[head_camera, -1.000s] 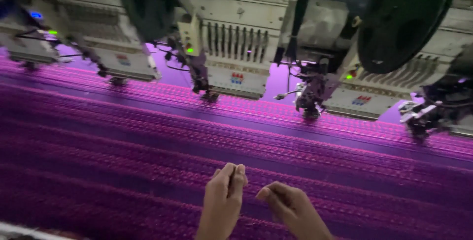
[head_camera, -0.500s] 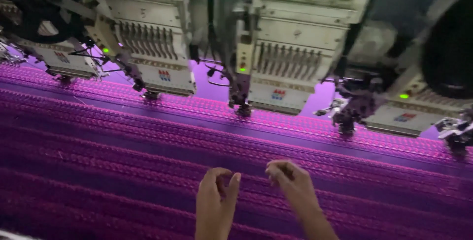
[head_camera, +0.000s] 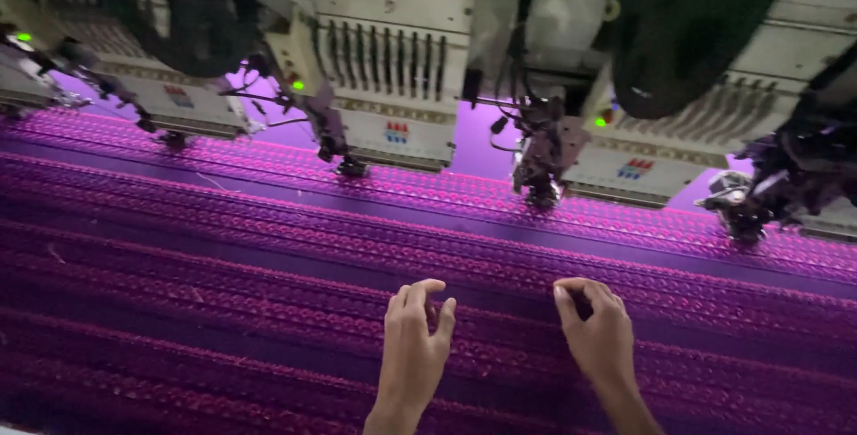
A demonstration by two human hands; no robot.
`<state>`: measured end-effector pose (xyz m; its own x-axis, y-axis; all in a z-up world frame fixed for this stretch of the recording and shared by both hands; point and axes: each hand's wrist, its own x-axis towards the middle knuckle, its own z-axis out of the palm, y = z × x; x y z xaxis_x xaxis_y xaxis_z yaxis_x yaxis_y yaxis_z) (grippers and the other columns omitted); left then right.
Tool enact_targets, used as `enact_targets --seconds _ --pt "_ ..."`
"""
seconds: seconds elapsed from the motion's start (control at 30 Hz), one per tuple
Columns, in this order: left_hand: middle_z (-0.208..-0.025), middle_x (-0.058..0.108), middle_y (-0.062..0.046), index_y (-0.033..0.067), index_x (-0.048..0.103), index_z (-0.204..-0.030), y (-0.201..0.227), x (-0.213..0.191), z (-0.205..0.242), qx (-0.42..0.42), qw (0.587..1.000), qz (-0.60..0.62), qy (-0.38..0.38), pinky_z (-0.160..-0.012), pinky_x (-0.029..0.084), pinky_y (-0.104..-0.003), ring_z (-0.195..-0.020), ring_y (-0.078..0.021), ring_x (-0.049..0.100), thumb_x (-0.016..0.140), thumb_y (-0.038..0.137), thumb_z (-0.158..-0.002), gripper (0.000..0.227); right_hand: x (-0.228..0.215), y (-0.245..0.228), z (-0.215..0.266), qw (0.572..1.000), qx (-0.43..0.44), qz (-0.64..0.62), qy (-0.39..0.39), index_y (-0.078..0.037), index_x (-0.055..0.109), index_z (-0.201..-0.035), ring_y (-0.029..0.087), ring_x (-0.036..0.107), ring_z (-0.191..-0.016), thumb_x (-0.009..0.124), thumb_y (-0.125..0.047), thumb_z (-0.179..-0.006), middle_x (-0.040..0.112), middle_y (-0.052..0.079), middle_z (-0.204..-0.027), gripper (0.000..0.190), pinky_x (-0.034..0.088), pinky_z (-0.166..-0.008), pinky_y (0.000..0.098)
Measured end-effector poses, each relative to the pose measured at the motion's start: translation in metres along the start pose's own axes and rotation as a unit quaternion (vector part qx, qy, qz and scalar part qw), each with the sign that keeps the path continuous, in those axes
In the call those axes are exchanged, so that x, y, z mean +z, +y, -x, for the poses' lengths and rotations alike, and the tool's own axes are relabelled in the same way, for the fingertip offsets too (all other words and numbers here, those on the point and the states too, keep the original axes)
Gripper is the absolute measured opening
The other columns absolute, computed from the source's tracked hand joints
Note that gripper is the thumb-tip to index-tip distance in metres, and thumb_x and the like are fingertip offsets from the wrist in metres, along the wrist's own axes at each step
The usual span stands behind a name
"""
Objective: The person threads pink thread through the needles of multiple industrial embroidery machines. They pull the thread through the needle eye and adjust the fabric underneath while moving between different machine heads.
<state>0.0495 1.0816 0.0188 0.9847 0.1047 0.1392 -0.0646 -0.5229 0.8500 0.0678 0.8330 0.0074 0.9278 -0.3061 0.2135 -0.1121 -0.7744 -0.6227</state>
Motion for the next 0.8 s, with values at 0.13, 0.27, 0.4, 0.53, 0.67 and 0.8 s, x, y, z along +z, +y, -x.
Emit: enact_targets --seconds 0.13,0.27,0.4,0.53,0.67,0.8 --pt "-0.09 0.061 -0.002 0.0129 0.066 -0.124 -0.027 -0.012 -0.005 0.007 1.0 0.011 -0.02 -0.088 0.049 -0.038 -0.088 -0.0184 0.056 0.064 0.025 -0.097 0.029 0.018 0.001 0.011 0.994 -0.098 0.034 0.026 -0.021 0.077 -0.096 0.016 0.068 -0.108 0.064 -0.026 -0.09 0.077 -0.006 -0.111 0.015 0.04 -0.109 0.0408" --pt "-0.097 0.068 -0.005 0.0147 0.068 -0.118 -0.047 -0.001 -0.005 0.124 0.992 -0.001 0.031 -0.092 0.046 -0.039 -0.094 -0.0256 0.062 0.066 0.021 -0.092 0.027 0.006 0.0 -0.004 0.997 -0.067 0.008 0.04 -0.02 0.078 -0.101 0.016 0.073 -0.095 0.068 -0.027 -0.091 0.079 -0.003 -0.101 0.016 0.052 -0.089 0.0346" --pt "-0.084 0.06 -0.002 0.0142 0.067 -0.12 -0.047 -0.001 -0.002 0.106 0.994 -0.032 0.02 -0.087 0.049 -0.038 -0.082 -0.0209 0.058 0.065 0.024 -0.095 0.027 -0.015 -0.027 -0.049 0.938 0.248 -0.24 0.016 -0.005 0.075 -0.11 0.018 0.072 -0.074 0.069 -0.016 -0.102 0.077 0.011 -0.092 0.015 0.063 -0.071 0.0293" --pt "-0.083 0.061 0.002 0.0177 0.067 -0.122 -0.047 0.0 -0.003 0.045 0.998 -0.046 -0.015 -0.086 0.051 -0.034 -0.085 -0.0163 0.057 0.064 0.03 -0.096 0.029 -0.003 -0.007 -0.096 0.828 0.334 -0.45 0.012 0.002 0.067 -0.099 0.023 0.07 -0.077 0.069 -0.01 -0.102 0.071 0.015 -0.092 0.013 0.064 -0.07 0.0292" --pt "-0.085 0.063 0.0 0.0188 0.071 -0.113 -0.048 0.009 -0.007 0.077 0.996 -0.042 0.033 -0.085 0.048 -0.038 -0.081 -0.0203 0.057 0.067 0.03 -0.092 0.024 0.013 0.0 -0.127 0.734 0.411 -0.537 0.06 0.001 0.065 -0.104 0.017 0.065 -0.072 0.069 -0.006 -0.1 0.068 0.011 -0.092 0.009 0.059 -0.058 0.0251" --pt "-0.11 0.076 -0.002 0.0176 0.073 -0.112 -0.022 0.016 -0.014 0.034 0.999 -0.001 0.007 -0.094 0.049 -0.038 -0.104 -0.0206 0.065 0.062 0.035 -0.092 0.028 0.028 0.025 -0.155 0.69 0.416 -0.589 0.056 -0.003 0.064 -0.102 0.014 0.062 -0.064 0.07 -0.003 -0.098 0.068 0.011 -0.085 0.007 0.056 -0.049 0.0226"
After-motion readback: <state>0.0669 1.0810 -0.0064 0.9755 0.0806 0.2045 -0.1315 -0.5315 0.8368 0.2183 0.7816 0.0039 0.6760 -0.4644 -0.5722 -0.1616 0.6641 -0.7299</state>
